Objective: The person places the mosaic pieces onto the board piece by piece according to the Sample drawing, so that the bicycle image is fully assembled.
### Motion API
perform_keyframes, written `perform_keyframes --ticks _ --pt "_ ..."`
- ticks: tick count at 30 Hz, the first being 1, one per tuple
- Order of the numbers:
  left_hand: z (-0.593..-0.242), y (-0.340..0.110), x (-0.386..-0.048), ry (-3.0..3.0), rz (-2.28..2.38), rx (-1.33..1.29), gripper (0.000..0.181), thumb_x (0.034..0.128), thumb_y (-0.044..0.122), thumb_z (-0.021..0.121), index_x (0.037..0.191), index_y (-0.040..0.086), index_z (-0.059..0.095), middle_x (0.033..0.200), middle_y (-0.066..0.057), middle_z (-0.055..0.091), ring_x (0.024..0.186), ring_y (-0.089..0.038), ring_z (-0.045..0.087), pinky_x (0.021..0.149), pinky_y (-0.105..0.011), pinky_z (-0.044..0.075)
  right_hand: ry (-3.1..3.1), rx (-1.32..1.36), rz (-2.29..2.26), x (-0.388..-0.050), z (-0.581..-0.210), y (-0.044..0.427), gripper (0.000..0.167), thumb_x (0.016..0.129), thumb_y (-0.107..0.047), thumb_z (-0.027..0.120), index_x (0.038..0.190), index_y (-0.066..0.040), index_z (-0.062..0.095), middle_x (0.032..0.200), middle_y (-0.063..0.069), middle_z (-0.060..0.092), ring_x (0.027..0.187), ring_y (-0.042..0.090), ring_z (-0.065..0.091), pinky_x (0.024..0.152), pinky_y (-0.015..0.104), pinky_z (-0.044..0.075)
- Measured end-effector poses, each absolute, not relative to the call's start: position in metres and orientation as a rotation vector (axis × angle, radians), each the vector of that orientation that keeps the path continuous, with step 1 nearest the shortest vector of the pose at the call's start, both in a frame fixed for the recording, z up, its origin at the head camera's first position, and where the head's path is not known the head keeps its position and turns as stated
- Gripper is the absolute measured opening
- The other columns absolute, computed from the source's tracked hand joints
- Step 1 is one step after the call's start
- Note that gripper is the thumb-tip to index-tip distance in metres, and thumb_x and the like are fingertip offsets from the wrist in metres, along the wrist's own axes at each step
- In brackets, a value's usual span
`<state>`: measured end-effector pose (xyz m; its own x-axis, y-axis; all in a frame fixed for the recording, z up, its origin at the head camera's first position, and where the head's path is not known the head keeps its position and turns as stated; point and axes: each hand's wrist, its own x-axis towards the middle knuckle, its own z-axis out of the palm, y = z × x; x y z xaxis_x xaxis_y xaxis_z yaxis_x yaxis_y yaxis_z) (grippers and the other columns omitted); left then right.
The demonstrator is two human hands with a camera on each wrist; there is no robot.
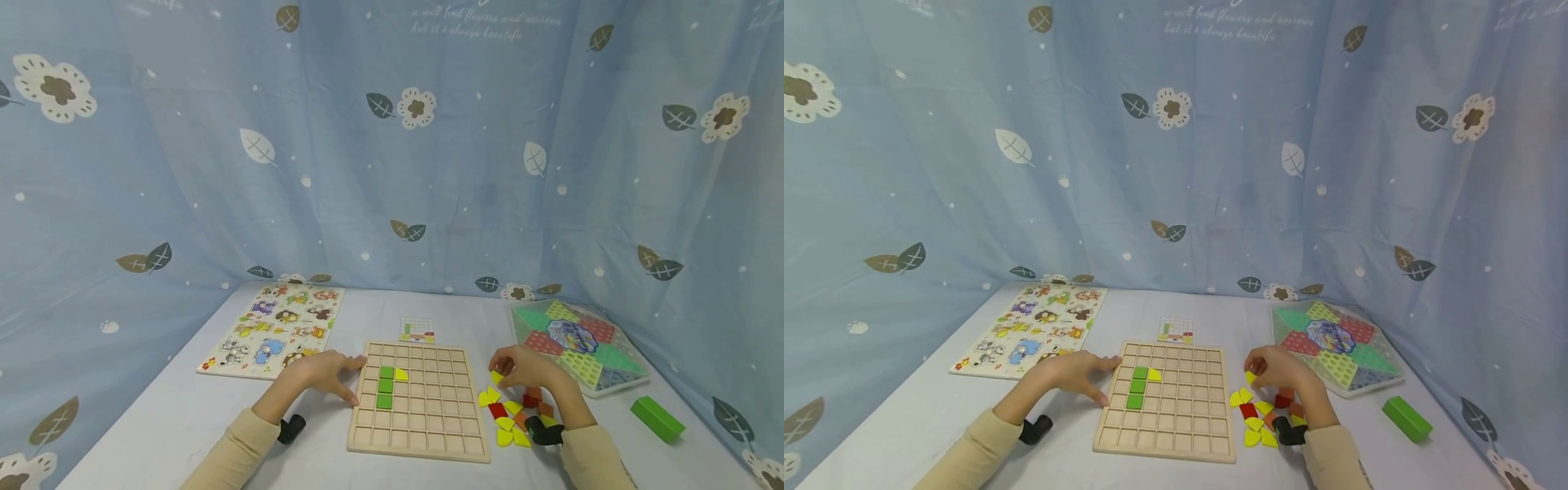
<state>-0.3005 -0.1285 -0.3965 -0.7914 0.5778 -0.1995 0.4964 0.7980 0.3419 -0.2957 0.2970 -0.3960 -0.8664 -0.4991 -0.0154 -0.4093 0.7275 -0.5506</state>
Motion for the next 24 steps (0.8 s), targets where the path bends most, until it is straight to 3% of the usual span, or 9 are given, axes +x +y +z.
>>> perform_keyframes --ticks 7,13,17,24 --pt "-0.3977 -0.1282 -0.3022 2.697 0.378 0.816 0.088 0.0725 0.049 0.079 0.147 0.017 0.044 0.146 -0.010 0.046 0.132 -0.032 0.043 0.107 -0.047 0.038 2.790 -0.717 -0.825 -0.2996 -0.3997 0.2997 0.020 0.078 -0.013 0.081 0.092 -0.007 0.068 0.081 -0.001 0.062 0.073 0.017 0.055 0.066 0.026 0.053" --pt "-0.3983 -0.1285 -0.3026 2.705 0.368 0.799 0.089 0.0723 0.051 0.078 0.147 0.018 0.044 0.145 -0.011 0.046 0.132 -0.032 0.043 0.107 -0.048 0.038 2.775 -0.749 -0.815 -0.3021 -0.4003 0.3024 0.024 0.077 0.001 0.074 0.100 -0.004 0.069 0.092 0.003 0.066 0.084 0.024 0.059 0.069 0.027 0.056" --pt "-0.3981 -0.1286 -0.3020 2.704 0.370 0.801 0.088 0.0724 0.050 0.079 0.147 0.018 0.044 0.145 -0.011 0.046 0.132 -0.033 0.043 0.107 -0.048 0.037 2.775 -0.744 -0.819 -0.3025 -0.4010 0.3008 0.026 0.076 0.007 0.070 0.097 -0.007 0.071 0.091 0.001 0.066 0.084 0.024 0.058 0.069 0.026 0.055" --pt "-0.3975 -0.1289 -0.3029 2.700 0.375 0.806 0.088 0.0726 0.050 0.078 0.147 0.017 0.044 0.146 -0.012 0.045 0.133 -0.034 0.042 0.107 -0.049 0.037 2.779 -0.772 -0.814 -0.3019 -0.4013 0.3006 0.015 0.079 -0.001 0.076 0.091 -0.008 0.070 0.084 0.000 0.065 0.077 0.017 0.057 0.069 0.025 0.053"
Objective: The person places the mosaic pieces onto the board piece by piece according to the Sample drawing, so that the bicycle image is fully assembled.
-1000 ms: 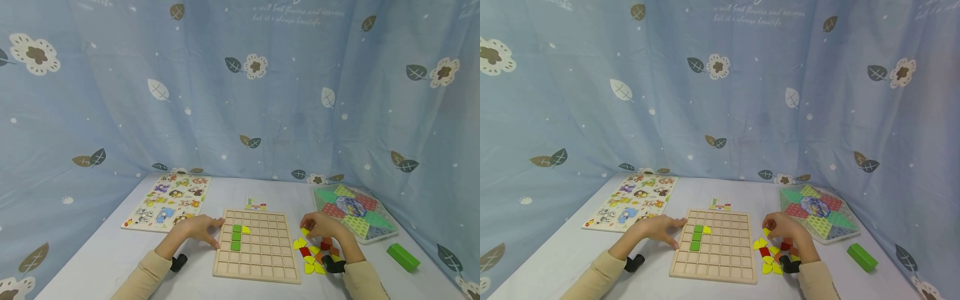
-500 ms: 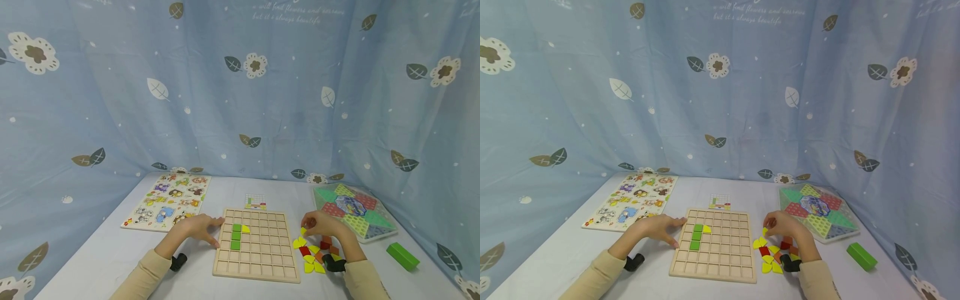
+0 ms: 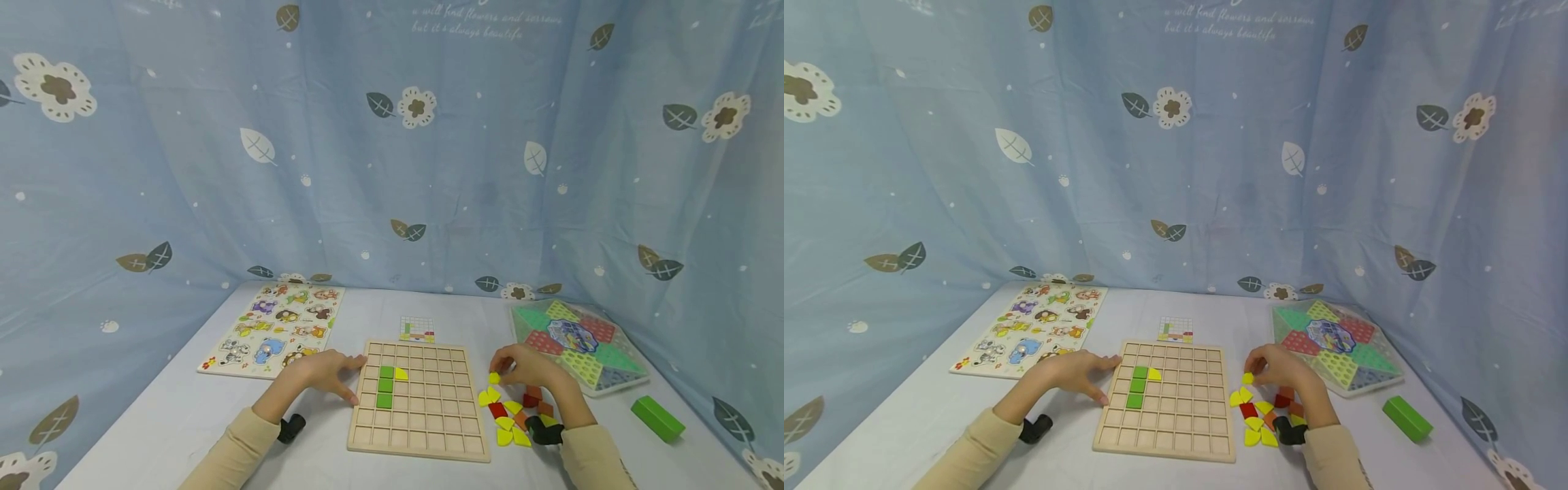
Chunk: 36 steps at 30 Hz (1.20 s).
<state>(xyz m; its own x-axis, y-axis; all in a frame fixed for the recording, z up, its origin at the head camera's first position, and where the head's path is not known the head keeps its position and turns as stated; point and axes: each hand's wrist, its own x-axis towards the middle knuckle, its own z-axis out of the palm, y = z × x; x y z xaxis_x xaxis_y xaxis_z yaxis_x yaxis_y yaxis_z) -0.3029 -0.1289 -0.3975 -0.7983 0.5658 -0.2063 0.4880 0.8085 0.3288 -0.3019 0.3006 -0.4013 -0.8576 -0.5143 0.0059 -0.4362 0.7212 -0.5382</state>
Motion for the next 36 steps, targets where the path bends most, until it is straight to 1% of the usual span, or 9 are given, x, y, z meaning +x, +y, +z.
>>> perform_keyframes --ticks 6,11,16,19,23,28,36 --pt "-0.397 -0.129 -0.303 2.702 0.370 0.805 0.088 0.0723 0.051 0.078 0.147 0.018 0.044 0.146 -0.010 0.045 0.133 -0.032 0.042 0.107 -0.048 0.037 2.802 -0.809 -0.828 -0.303 -0.401 0.300 0.011 0.081 -0.009 0.078 0.088 -0.008 0.069 0.080 -0.003 0.063 0.071 0.013 0.055 0.065 0.023 0.053" --pt "-0.398 -0.128 -0.301 2.705 0.378 0.801 0.087 0.0722 0.049 0.079 0.146 0.018 0.045 0.146 -0.009 0.046 0.133 -0.031 0.042 0.108 -0.046 0.037 2.847 -0.893 -0.840 -0.305 -0.398 0.297 0.012 0.082 -0.011 0.077 0.089 -0.008 0.068 0.082 -0.005 0.063 0.072 0.010 0.056 0.066 0.025 0.053" --pt "-0.398 -0.129 -0.301 2.704 0.382 0.806 0.087 0.0725 0.048 0.079 0.146 0.018 0.045 0.146 -0.007 0.046 0.133 -0.030 0.042 0.108 -0.045 0.037 2.883 -1.005 -0.802 -0.303 -0.390 0.283 0.013 0.083 -0.015 0.076 0.092 -0.010 0.068 0.085 -0.004 0.064 0.075 0.009 0.058 0.070 0.033 0.056" --pt "-0.398 -0.129 -0.300 2.700 0.387 0.809 0.087 0.0726 0.048 0.079 0.146 0.018 0.045 0.146 -0.007 0.046 0.133 -0.030 0.042 0.108 -0.045 0.037 2.907 -1.033 -0.782 -0.300 -0.385 0.271 0.014 0.083 -0.016 0.077 0.093 -0.011 0.068 0.086 -0.004 0.065 0.076 0.011 0.059 0.072 0.039 0.057" --pt "-0.398 -0.129 -0.301 2.701 0.383 0.810 0.087 0.0726 0.049 0.079 0.146 0.018 0.045 0.146 -0.008 0.046 0.133 -0.030 0.042 0.108 -0.045 0.037 2.895 -1.052 -0.789 -0.295 -0.382 0.253 0.014 0.083 -0.014 0.076 0.094 -0.011 0.068 0.087 -0.004 0.065 0.077 0.014 0.060 0.074 0.042 0.057" --pt "-0.398 -0.129 -0.301 2.699 0.383 0.812 0.087 0.0729 0.049 0.079 0.146 0.018 0.044 0.146 -0.008 0.046 0.133 -0.030 0.042 0.107 -0.045 0.038 2.853 -1.086 -0.801 -0.289 -0.382 0.230 0.013 0.083 -0.011 0.076 0.094 -0.011 0.068 0.088 -0.004 0.065 0.078 0.012 0.060 0.074 0.040 0.057" --pt "-0.397 -0.128 -0.300 2.699 0.380 0.811 0.087 0.0727 0.049 0.078 0.147 0.019 0.044 0.147 -0.006 0.045 0.133 -0.029 0.042 0.107 -0.045 0.038 2.795 -1.181 -0.797 -0.276 -0.383 0.200 0.014 0.083 -0.007 0.075 0.096 -0.008 0.069 0.089 -0.003 0.065 0.079 0.018 0.061 0.072 0.033 0.056"
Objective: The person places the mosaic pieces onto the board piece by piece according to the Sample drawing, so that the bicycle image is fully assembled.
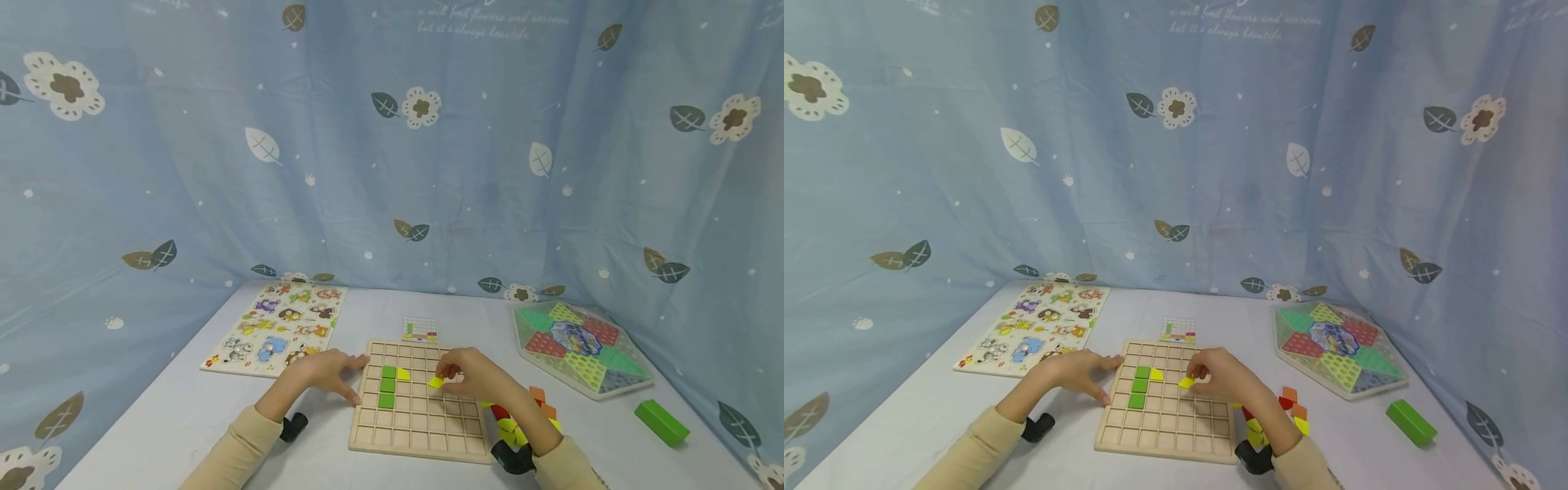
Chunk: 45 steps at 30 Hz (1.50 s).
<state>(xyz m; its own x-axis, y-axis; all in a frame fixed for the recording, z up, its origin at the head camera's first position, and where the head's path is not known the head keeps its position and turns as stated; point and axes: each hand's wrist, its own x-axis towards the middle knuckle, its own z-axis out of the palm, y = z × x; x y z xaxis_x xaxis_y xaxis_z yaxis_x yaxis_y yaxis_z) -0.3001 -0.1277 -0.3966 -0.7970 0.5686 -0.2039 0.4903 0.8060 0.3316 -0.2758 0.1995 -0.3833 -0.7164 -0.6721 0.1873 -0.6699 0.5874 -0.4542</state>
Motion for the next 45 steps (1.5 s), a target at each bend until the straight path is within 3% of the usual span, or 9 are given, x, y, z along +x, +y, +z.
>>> perform_keyframes --ticks 33,45 --pt "-0.396 -0.126 -0.301 2.701 0.369 0.790 0.087 0.0725 0.050 0.079 0.146 0.018 0.045 0.145 -0.007 0.047 0.132 -0.028 0.044 0.105 -0.046 0.040 2.702 -1.321 -0.709 -0.259 -0.379 0.097 0.014 0.079 -0.012 0.081 0.089 -0.011 0.071 0.083 -0.009 0.065 0.075 0.003 0.058 0.070 0.018 0.053" --pt "-0.397 -0.127 -0.302 2.701 0.398 0.816 0.085 0.0732 0.047 0.080 0.145 0.016 0.046 0.146 -0.007 0.046 0.133 -0.030 0.043 0.106 -0.046 0.039 2.794 -1.260 -0.554 -0.246 -0.390 0.083 0.014 0.078 -0.020 0.082 0.086 -0.016 0.071 0.075 -0.013 0.059 0.069 0.000 0.052 0.061 0.010 0.044"
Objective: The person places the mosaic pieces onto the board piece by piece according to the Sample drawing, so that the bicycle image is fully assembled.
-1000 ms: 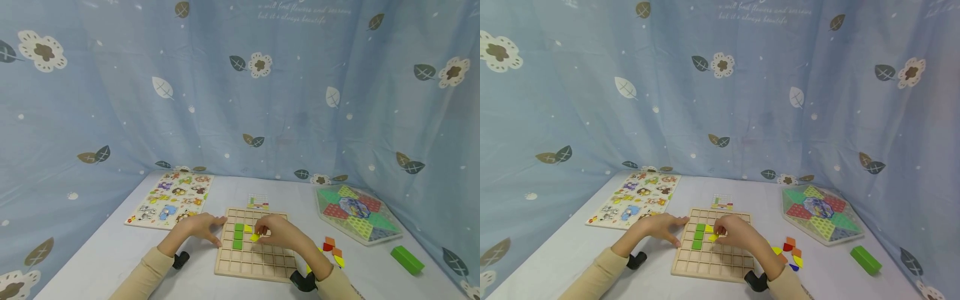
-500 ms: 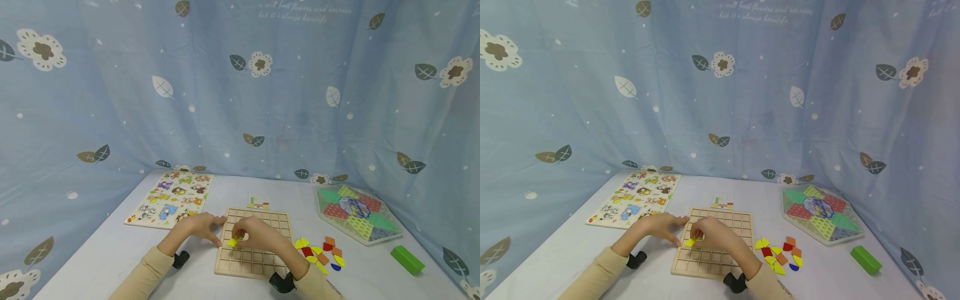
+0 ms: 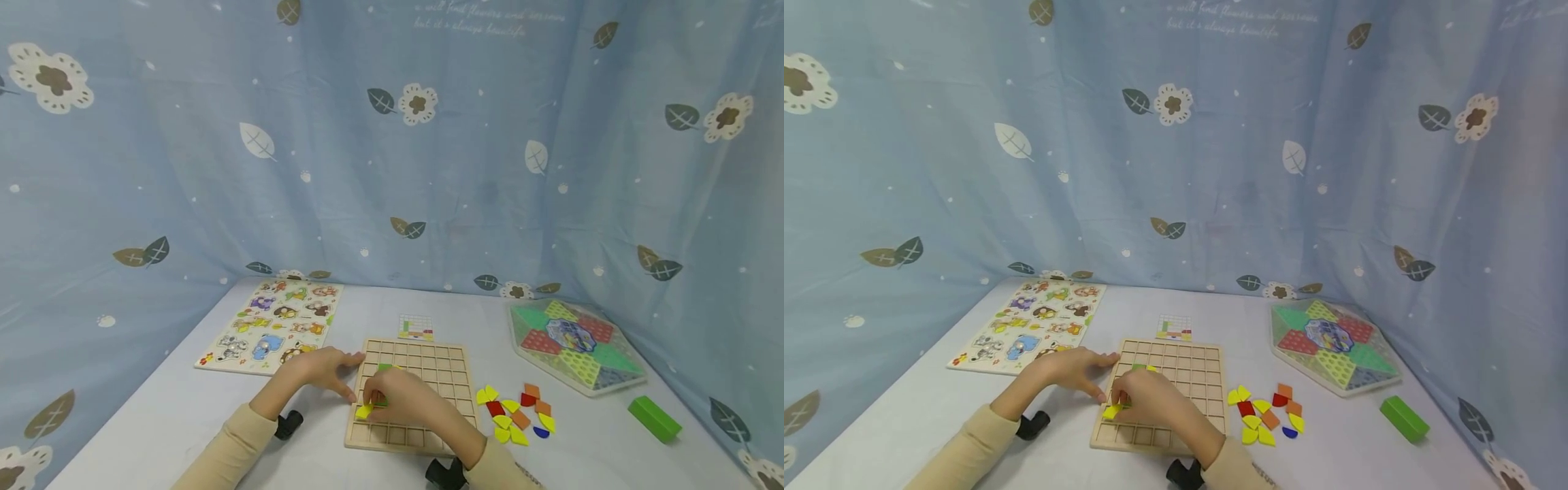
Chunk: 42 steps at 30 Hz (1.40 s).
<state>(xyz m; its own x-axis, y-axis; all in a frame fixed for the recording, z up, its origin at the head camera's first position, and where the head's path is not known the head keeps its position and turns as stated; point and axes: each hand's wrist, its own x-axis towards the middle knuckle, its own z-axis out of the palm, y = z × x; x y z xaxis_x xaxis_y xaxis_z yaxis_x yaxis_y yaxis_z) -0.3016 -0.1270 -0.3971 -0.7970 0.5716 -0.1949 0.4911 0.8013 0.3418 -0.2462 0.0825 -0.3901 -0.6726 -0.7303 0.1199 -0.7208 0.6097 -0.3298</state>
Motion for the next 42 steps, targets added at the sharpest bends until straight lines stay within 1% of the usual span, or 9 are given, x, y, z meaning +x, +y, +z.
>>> perform_keyframes --ticks 6,14,19,26,32,42 --pt "-0.398 -0.130 -0.302 2.706 0.405 0.846 0.084 0.0736 0.046 0.080 0.144 0.015 0.047 0.146 -0.005 0.046 0.133 -0.030 0.043 0.106 -0.046 0.039 2.829 -1.233 -0.494 -0.244 -0.393 0.078 0.017 0.076 -0.021 0.084 0.086 -0.017 0.071 0.076 -0.013 0.059 0.070 -0.001 0.051 0.061 0.010 0.044" --pt "-0.398 -0.131 -0.301 2.693 0.430 0.856 0.084 0.0737 0.044 0.080 0.144 0.012 0.047 0.146 -0.007 0.046 0.132 -0.031 0.043 0.107 -0.046 0.038 2.819 -1.233 -0.474 -0.244 -0.395 0.076 0.017 0.076 -0.020 0.083 0.088 -0.017 0.071 0.077 -0.013 0.059 0.070 0.000 0.053 0.061 0.010 0.043" --pt "-0.397 -0.131 -0.301 2.696 0.419 0.847 0.084 0.0735 0.045 0.080 0.144 0.013 0.047 0.146 -0.007 0.046 0.132 -0.031 0.043 0.106 -0.046 0.039 2.811 -1.235 -0.474 -0.244 -0.396 0.076 0.018 0.076 -0.021 0.084 0.088 -0.017 0.072 0.078 -0.014 0.061 0.071 0.002 0.055 0.061 0.010 0.043" --pt "-0.397 -0.130 -0.301 2.700 0.408 0.842 0.085 0.0733 0.046 0.080 0.144 0.014 0.047 0.145 -0.007 0.046 0.132 -0.031 0.044 0.106 -0.047 0.039 2.794 -1.236 -0.477 -0.244 -0.396 0.076 0.018 0.075 -0.022 0.084 0.089 -0.017 0.072 0.079 -0.015 0.061 0.072 0.001 0.053 0.061 0.010 0.043" --pt "-0.397 -0.131 -0.300 2.700 0.409 0.840 0.085 0.0734 0.046 0.080 0.144 0.014 0.047 0.145 -0.008 0.046 0.132 -0.031 0.044 0.106 -0.047 0.039 2.788 -1.268 -0.476 -0.244 -0.396 0.077 0.017 0.076 -0.021 0.083 0.089 -0.017 0.073 0.080 -0.015 0.061 0.073 0.001 0.053 0.062 0.009 0.043" --pt "-0.395 -0.128 -0.301 2.700 0.391 0.837 0.085 0.0738 0.048 0.079 0.145 0.015 0.046 0.145 -0.007 0.047 0.132 -0.028 0.044 0.106 -0.044 0.040 2.775 -1.191 -0.575 -0.245 -0.387 0.086 0.013 0.081 -0.015 0.079 0.092 -0.016 0.073 0.083 -0.012 0.062 0.074 0.002 0.057 0.065 0.012 0.047"
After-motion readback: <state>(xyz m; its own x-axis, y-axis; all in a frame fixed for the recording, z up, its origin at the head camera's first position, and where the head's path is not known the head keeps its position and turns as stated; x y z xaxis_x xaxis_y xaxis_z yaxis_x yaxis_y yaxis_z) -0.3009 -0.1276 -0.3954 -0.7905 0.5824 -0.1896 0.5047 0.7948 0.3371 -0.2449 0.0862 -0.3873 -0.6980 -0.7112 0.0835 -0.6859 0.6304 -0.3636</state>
